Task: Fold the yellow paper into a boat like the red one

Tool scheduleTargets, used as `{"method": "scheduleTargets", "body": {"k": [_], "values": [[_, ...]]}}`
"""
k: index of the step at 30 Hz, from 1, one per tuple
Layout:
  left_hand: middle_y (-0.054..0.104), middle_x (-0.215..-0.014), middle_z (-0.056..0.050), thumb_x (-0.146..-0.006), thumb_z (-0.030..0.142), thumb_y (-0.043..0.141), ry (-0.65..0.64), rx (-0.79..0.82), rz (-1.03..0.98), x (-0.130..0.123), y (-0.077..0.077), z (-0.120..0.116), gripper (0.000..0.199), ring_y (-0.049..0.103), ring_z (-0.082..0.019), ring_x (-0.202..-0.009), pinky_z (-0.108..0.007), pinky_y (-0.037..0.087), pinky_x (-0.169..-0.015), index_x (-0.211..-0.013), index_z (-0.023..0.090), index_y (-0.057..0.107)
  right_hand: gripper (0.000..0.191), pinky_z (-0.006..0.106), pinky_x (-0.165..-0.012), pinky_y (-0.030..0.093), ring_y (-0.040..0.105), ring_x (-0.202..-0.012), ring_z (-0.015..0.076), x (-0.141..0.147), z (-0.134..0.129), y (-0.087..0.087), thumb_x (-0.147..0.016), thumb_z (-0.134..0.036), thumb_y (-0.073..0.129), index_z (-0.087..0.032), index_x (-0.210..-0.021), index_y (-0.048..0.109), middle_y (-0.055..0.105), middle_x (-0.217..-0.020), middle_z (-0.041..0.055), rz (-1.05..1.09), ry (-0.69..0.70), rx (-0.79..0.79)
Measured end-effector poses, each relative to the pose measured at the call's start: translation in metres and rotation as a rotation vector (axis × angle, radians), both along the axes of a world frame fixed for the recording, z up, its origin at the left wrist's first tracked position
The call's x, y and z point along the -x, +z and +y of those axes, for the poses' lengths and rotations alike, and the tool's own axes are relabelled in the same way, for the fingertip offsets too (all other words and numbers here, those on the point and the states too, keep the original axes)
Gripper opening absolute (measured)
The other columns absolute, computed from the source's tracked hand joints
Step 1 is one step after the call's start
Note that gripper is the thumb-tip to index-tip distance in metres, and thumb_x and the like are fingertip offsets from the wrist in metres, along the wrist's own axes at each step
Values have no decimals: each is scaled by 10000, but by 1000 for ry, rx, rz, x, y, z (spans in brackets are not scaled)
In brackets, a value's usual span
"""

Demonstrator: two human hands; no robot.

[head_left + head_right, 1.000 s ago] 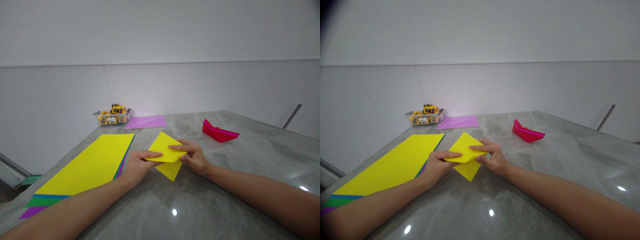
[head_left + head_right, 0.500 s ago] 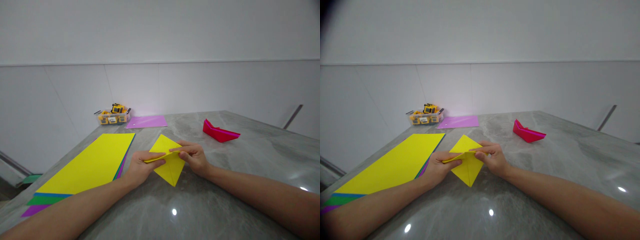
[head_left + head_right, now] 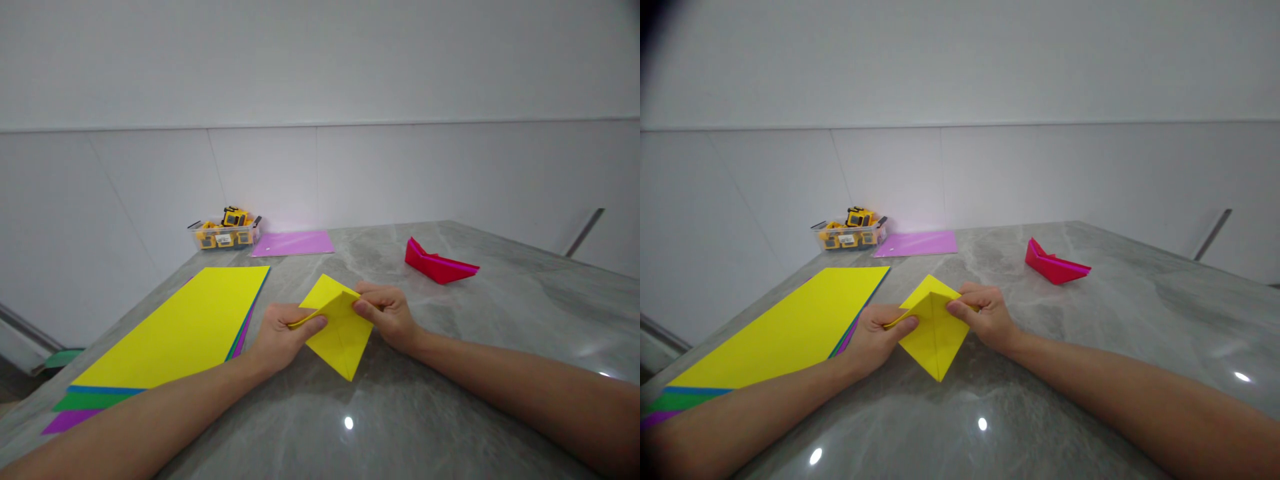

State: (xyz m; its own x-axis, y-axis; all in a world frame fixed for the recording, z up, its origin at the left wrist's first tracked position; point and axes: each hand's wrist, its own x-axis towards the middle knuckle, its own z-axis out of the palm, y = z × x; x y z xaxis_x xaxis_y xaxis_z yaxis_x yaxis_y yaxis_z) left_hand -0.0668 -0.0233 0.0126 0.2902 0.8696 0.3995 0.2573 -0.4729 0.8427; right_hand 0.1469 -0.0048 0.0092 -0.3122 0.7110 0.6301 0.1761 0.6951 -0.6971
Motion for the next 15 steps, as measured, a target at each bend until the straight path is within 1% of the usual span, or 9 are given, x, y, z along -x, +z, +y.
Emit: {"method": "scheduleTargets", "body": {"k": [2, 4, 6, 7, 8, 10, 12, 13, 15], "values": [[638, -602, -9, -778, 370, 624, -29, 78, -30, -3, 2, 1, 233, 545, -154, -575, -224, 380, -539, -674, 207, 755, 377, 261, -516, 344, 472, -563, 137, 0, 1, 0, -845, -414, 567, -188, -561, 667, 503, -591, 22, 0, -49, -18], [694, -834, -26, -770, 341, 637, -102, 155, -95, -7, 4, 4, 177, 600, -188, -748, -235, 434, -651, -799, 226, 768, 273, 273, -552, 374, 505, -595, 150, -1, 2, 0, -814, -390, 621, -199, -642, 713, 554, -618, 27, -16, -95, -65], [661, -1068, -41, -741, 305, 670, -194, 199, -154, -9, 5, 7, 166, 595, -224, -931, -260, 449, -782, -857, 235, 766, 190, 294, -604, 400, 532, -634, 166, -1, 4, 0, -786, -367, 663, -208, -715, 739, 605, -650, 36, -60, -102, -133], [633, -1126, -50, -719, 296, 692, -220, 212, -174, -10, 5, 8, 169, 581, -237, -983, -273, 447, -821, -857, 231, 764, 173, 304, -626, 407, 540, -645, 171, -1, 4, 1, -780, -361, 672, -211, -733, 745, 622, -658, 40, -85, -88, -164], [617, -1138, -61, -691, 297, 718, -226, 220, -182, -10, 3, 10, 178, 573, -244, -1002, -283, 446, -835, -847, 225, 763, 169, 311, -641, 412, 543, -651, 174, -1, 4, 1, -780, -359, 674, -212, -739, 746, 631, -659, 42, -108, -71, -188], [604, -1074, -76, -634, 322, 766, -207, 205, -152, -8, 0, 12, 223, 570, -241, -981, -294, 450, -825, -826, 208, 754, 176, 312, -646, 418, 547, -653, 172, 0, 4, 1, -782, -364, 674, -210, -735, 745, 641, -658, 44, -139, -18, -214], [571, -1016, -68, -609, 367, 783, -210, 138, -79, -5, -3, 12, 279, 559, -225, -952, -297, 450, -813, -824, 195, 732, 193, 301, -632, 419, 549, -654, 167, 1, 3, 1, -785, -364, 672, -196, -717, 738, 645, -661, 48, -153, 60, -233], [551, -997, -60, -618, 393, 776, -227, 97, -33, -4, -4, 12, 297, 550, -216, -941, -298, 447, -810, -827, 191, 718, 205, 295, -622, 416, 547, -650, 163, 1, 3, 1, -786, -362, 671, -186, -700, 730, 640, -653, 49, -155, 98, -242], [518, -964, -46, -694, 443, 711, -258, 39, 41, -3, -4, 10, 291, 534, -195, -918, -294, 443, -802, -826, 184, 690, 225, 281, -606, 409, 540, -642, 153, 2, 2, 0, -789, -349, 671, -167, -661, 709, 625, -637, 46, -153, 147, -241]]}}
